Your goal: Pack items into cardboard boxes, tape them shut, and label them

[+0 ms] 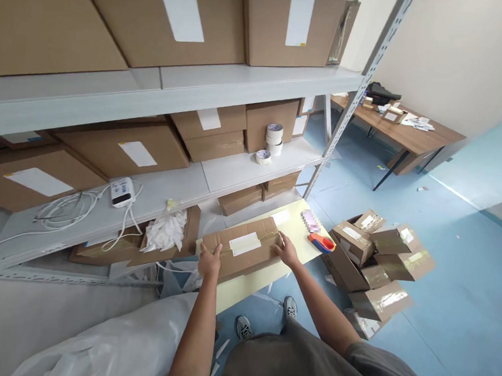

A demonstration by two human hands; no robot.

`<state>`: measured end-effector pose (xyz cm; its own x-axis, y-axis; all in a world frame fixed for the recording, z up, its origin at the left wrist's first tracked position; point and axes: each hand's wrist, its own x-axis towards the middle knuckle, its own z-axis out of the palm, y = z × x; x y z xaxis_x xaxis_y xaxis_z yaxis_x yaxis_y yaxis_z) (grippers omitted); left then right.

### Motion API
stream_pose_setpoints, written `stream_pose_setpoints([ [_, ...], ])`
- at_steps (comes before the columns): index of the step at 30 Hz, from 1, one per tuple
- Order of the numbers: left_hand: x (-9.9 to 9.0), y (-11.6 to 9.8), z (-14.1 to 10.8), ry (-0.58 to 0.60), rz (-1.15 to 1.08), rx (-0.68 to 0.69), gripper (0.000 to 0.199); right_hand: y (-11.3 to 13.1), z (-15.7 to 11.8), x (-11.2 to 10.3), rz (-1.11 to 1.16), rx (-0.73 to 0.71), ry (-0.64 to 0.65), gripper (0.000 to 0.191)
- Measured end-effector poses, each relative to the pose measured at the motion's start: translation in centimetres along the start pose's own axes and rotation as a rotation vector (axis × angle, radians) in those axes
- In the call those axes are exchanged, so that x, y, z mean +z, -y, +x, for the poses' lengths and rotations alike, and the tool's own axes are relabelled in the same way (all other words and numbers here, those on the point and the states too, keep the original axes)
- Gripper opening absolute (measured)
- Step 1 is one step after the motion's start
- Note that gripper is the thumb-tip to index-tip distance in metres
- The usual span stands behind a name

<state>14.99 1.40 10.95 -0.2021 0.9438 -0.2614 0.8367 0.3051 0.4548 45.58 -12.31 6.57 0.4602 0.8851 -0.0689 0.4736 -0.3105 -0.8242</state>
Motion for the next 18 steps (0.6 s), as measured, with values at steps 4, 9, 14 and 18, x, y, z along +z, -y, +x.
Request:
stream_pose_setpoints([
  [4, 1.9, -2.4, -1.5, -0.017, 0.047, 0.003, 0.097, -0.9, 1.3, -4.2, -0.031, -0.097, -0.077, 0.068],
  [9, 4.3, -5.3, -3.1, -0.074, 0.115, 0.022, 0.1, -5.2, 4.0, -11.7, -0.062, -0.064, -0.165, 0.067],
  [14, 6.1, -7.7, -4.9, -0.107, 0.168, 0.033, 0.102, -12.1, 6.2, -17.8, -0.095, 0.044, -0.232, 0.065],
  [18, 6.7, -8.6, -5.1, -0.133, 0.228, 0.019, 0.101, -16.9, 6.8, -19.6, -0.143, 0.142, -0.209, 0.061],
])
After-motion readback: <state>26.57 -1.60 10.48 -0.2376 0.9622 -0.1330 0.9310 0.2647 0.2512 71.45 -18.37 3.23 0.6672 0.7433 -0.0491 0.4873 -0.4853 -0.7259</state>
